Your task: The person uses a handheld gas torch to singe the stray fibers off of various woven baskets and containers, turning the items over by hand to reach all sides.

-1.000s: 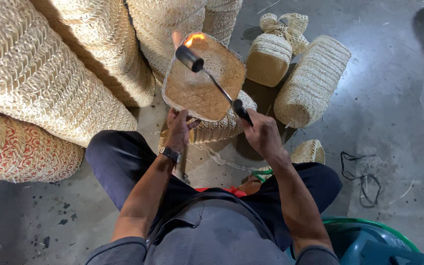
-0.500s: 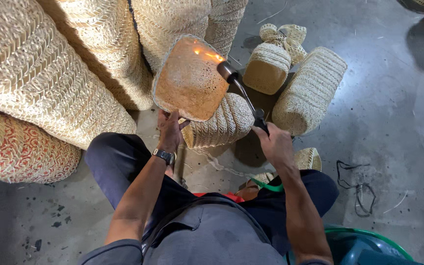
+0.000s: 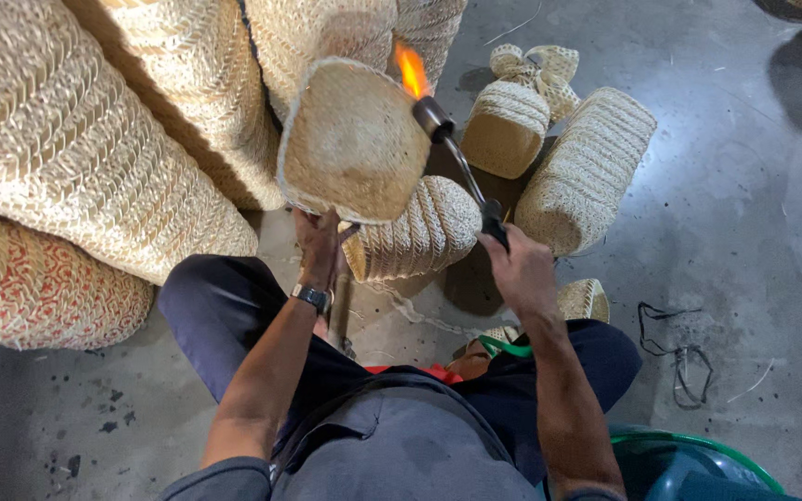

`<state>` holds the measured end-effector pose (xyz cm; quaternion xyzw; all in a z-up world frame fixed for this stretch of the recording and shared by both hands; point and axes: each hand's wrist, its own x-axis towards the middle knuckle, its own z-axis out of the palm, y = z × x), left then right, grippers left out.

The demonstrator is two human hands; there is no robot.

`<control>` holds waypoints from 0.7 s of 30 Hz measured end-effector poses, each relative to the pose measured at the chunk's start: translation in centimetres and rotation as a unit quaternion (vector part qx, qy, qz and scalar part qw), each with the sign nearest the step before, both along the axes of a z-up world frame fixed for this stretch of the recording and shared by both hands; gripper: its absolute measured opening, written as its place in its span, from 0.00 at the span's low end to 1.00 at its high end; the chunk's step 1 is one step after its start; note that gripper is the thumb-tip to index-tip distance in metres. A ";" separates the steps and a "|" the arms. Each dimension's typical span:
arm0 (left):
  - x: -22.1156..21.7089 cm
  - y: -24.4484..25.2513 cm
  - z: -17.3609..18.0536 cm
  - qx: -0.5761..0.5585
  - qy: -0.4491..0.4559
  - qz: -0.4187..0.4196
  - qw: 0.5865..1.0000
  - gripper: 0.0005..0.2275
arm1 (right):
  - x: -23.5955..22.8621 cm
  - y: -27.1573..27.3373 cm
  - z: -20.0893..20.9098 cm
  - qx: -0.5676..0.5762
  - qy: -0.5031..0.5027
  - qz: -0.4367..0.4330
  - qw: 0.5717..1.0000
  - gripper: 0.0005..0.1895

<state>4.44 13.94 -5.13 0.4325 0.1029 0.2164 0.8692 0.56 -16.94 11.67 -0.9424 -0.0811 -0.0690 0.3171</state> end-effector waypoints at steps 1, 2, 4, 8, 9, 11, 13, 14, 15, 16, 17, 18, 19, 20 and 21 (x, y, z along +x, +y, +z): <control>0.0 0.4 -0.2 0.005 -0.016 0.007 1.000 0.27 | -0.4 -0.5 0.0 -0.009 0.023 -0.001 1.000 0.22; 0.1 0.6 -0.3 0.012 -0.031 0.011 0.999 0.26 | -1.0 -1.1 -0.1 -0.018 0.046 -0.006 0.999 0.22; 0.7 0.9 -0.1 -0.012 -0.008 0.019 1.000 0.28 | -1.7 -2.0 -0.4 -0.020 0.042 0.012 0.999 0.23; 1.2 0.7 0.3 -0.028 0.012 0.010 1.000 0.27 | -1.5 -2.3 -0.5 -0.010 0.028 0.022 0.999 0.21; 1.2 0.4 0.3 -0.035 0.009 0.010 0.999 0.25 | -1.0 -2.3 -0.3 -0.010 0.048 0.005 0.999 0.20; 1.2 0.0 0.2 -0.048 0.003 0.014 0.999 0.22 | 0.0 -2.6 0.3 -0.010 0.018 0.017 1.000 0.20; 1.5 0.0 0.2 -0.053 0.006 0.009 0.999 0.21 | 0.2 -2.6 0.5 -0.013 0.023 0.020 0.999 0.19; 1.6 0.0 0.1 -0.056 0.009 0.008 0.998 0.21 | 0.0 -2.8 0.5 -0.018 0.044 0.017 0.999 0.19; 1.8 0.2 0.0 -0.058 -0.004 0.008 0.998 0.20 | -0.1 -2.9 0.3 -0.023 0.064 0.014 0.998 0.18; 2.0 0.4 -0.1 -0.061 -0.016 0.007 0.998 0.20 | -0.5 -2.9 0.0 -0.016 0.074 0.031 0.997 0.18; 2.2 0.4 -0.3 -0.064 -0.027 0.007 0.998 0.20 | -1.1 -2.9 -0.5 -0.009 0.083 0.049 0.995 0.18; 2.4 0.5 -0.5 -0.075 -0.028 0.012 0.997 0.20 | -1.8 -2.9 -1.0 -0.002 0.093 0.064 0.994 0.18; 2.6 0.6 -0.5 -0.086 -0.029 0.017 0.996 0.21 | -2.5 -3.0 -1.4 -0.005 0.078 0.078 0.994 0.18; 2.8 0.7 -0.6 -0.095 -0.032 0.020 0.995 0.21 | -3.1 -2.9 -1.8 -0.007 0.062 0.091 0.994 0.19; 2.9 0.6 -0.7 -0.101 -0.041 0.019 0.994 0.22 | -3.4 -2.8 -1.9 -0.009 0.045 0.103 0.994 0.19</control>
